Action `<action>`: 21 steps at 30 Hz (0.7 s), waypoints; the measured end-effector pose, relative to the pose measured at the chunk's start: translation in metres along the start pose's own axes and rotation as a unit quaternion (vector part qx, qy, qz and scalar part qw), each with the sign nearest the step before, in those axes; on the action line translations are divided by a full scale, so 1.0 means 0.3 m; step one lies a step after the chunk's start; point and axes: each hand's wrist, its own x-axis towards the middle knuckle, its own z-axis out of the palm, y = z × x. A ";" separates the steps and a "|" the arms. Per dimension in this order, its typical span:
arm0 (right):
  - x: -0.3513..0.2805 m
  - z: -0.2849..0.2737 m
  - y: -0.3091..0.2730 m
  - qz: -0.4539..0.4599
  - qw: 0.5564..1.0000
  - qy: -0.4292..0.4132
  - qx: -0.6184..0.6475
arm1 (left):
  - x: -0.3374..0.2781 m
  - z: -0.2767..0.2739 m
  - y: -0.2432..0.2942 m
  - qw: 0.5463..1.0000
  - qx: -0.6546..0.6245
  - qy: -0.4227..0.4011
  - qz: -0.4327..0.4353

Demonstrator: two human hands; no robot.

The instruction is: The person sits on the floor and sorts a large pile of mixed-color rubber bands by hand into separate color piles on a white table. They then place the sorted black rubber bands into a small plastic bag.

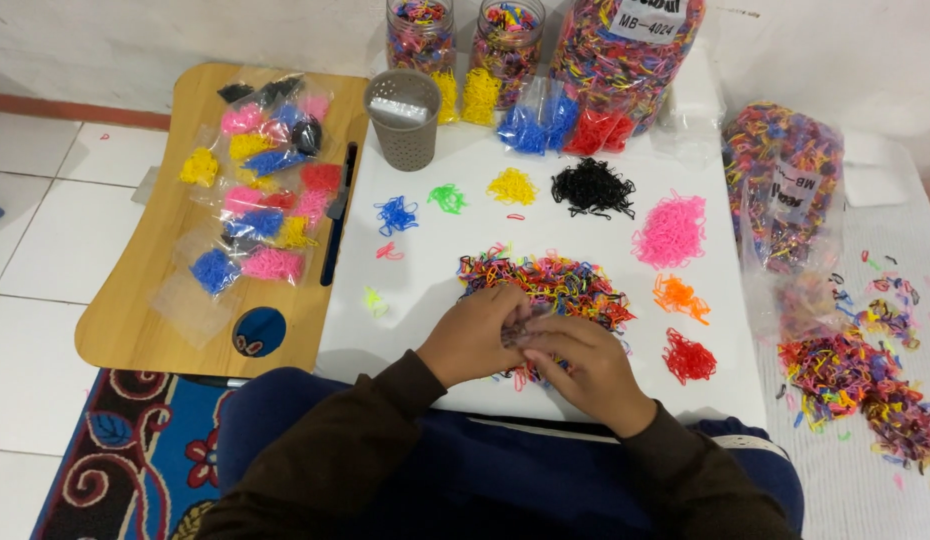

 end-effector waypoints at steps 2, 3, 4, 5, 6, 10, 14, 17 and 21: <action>0.006 -0.018 -0.010 0.052 0.997 -0.019 0.052 | -0.002 0.005 -0.004 1.000 0.001 -0.012 0.011; 0.010 -0.028 -0.014 0.102 0.989 -0.038 0.104 | -0.002 0.007 -0.006 0.999 0.002 -0.024 0.022; 0.010 -0.024 -0.013 0.102 0.989 -0.038 0.103 | -0.001 0.002 0.003 0.999 0.002 -0.023 0.023; 0.010 -0.020 -0.013 0.101 0.988 -0.062 0.103 | 0.000 -0.004 0.012 0.999 -0.003 -0.032 0.021; 0.010 -0.016 -0.013 0.100 0.986 -0.085 0.102 | 0.003 -0.010 0.022 0.999 -0.007 -0.042 0.021; 0.015 -0.023 -0.014 0.094 0.984 -0.099 0.115 | 0.008 0.036 -0.052 0.990 0.108 -0.050 0.079; -0.034 -0.016 0.036 0.107 0.987 -0.108 0.060 | 0.003 0.028 -0.050 0.973 0.186 -0.043 0.133; -0.047 -0.010 0.051 0.090 0.989 -0.114 0.015 | -0.002 0.008 -0.023 0.981 0.150 -0.046 0.118; -0.005 -0.028 0.026 0.064 0.990 -0.125 -0.004 | 0.006 -0.002 -0.022 0.986 0.130 -0.060 0.083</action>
